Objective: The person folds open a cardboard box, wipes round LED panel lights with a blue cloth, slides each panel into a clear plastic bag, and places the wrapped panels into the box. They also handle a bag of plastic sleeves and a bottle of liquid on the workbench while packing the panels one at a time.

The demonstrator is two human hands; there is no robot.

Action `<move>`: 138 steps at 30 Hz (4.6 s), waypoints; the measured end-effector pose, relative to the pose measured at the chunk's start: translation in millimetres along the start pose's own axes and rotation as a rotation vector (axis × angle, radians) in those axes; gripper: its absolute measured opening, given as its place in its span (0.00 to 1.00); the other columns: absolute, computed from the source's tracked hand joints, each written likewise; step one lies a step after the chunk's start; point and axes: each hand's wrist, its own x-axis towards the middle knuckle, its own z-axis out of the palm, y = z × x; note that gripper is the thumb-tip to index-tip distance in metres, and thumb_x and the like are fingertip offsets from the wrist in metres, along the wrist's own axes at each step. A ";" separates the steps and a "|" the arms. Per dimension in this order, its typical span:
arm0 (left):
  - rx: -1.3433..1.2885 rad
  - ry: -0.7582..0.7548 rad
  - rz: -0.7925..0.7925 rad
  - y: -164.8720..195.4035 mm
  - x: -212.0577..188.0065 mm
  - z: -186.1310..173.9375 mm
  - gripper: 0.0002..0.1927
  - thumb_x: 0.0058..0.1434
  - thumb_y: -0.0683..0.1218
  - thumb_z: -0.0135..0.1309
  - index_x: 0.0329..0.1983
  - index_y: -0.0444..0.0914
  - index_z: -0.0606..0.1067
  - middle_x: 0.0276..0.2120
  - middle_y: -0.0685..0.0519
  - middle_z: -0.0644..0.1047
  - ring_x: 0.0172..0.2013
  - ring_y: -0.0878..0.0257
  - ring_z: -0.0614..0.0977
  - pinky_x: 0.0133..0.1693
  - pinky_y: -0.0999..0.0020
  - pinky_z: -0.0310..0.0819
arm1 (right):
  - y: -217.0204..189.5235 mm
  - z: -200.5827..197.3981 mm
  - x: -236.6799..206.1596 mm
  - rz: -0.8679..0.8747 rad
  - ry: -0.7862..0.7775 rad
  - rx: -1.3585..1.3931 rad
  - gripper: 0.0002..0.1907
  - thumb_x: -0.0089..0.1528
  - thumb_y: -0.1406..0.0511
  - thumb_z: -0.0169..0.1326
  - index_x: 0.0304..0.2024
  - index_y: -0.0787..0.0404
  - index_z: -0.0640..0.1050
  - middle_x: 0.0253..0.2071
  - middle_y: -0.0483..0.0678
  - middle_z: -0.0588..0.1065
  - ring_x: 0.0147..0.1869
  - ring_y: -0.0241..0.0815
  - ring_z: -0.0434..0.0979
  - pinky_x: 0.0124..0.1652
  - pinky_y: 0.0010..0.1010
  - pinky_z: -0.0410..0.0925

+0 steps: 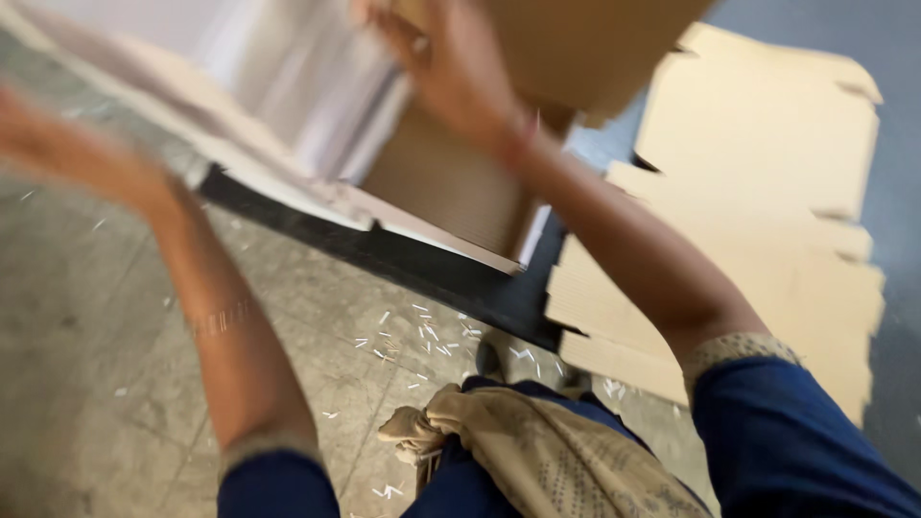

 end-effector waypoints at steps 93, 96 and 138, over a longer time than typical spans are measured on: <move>-0.746 -1.654 0.037 789.8 -929.0 -122.1 0.07 0.58 0.40 0.67 0.37 0.37 0.79 0.34 0.54 0.80 0.33 0.69 0.84 0.38 0.74 0.82 | 51.1 -774.8 -917.8 0.787 0.406 -0.189 0.25 0.61 0.73 0.61 0.61 0.70 0.72 0.56 0.58 0.76 0.59 0.48 0.79 0.54 0.33 0.73; -0.598 -1.708 -0.213 753.6 -897.4 -108.7 0.09 0.56 0.45 0.68 0.37 0.39 0.80 0.31 0.57 0.82 0.31 0.71 0.84 0.35 0.76 0.81 | 63.8 -766.6 -919.5 0.902 0.556 0.127 0.10 0.65 0.74 0.59 0.49 0.68 0.79 0.44 0.50 0.80 0.48 0.38 0.82 0.48 0.26 0.75; 0.259 -2.127 0.779 505.7 -660.1 191.1 0.28 0.63 0.69 0.50 0.30 0.45 0.87 0.35 0.57 0.82 0.58 0.58 0.70 0.72 0.47 0.38 | 228.4 -528.3 -656.6 0.950 0.557 1.424 0.19 0.71 0.51 0.40 0.34 0.55 0.69 0.34 0.47 0.76 0.32 0.34 0.75 0.29 0.21 0.67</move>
